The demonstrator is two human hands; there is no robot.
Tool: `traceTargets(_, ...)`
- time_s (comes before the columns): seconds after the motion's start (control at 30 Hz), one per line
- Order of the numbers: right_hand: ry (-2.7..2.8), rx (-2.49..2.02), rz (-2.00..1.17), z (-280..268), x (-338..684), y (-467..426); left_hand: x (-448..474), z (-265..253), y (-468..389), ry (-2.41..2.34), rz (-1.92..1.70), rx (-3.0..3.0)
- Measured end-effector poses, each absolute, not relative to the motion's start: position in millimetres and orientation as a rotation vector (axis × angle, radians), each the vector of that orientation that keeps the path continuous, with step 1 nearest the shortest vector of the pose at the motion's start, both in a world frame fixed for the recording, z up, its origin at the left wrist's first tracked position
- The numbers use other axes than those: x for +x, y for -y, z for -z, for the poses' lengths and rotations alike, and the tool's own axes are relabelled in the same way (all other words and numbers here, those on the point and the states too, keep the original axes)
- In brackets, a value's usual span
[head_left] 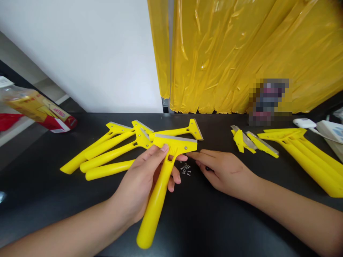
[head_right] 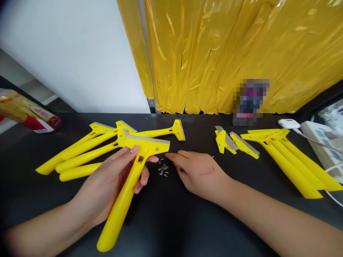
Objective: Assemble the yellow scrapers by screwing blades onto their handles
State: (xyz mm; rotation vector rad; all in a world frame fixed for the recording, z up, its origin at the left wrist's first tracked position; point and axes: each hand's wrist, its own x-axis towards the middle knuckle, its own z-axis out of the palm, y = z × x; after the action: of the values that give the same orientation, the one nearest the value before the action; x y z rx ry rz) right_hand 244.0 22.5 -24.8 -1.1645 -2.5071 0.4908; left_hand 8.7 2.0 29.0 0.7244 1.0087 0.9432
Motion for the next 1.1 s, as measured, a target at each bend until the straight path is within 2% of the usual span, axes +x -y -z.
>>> traceTargets(0.4,2.605,-1.216,-0.296,22,246,-18,7,-24,-4,-0.964,-0.959,0.699)
traceTargets(0.8,2.477,-1.336,-0.468,20,259,-28,8,-23,-3,-0.917,-0.838,0.698)
traceTargets(0.97,2.345,-1.403,-0.511,5,262,-29,8,-23,1,-0.766,-0.655,0.744)
traceTargets(1.1,2.105,-1.478,-0.808,-15,257,-18,5,-24,7,-0.707,-0.459,0.809)
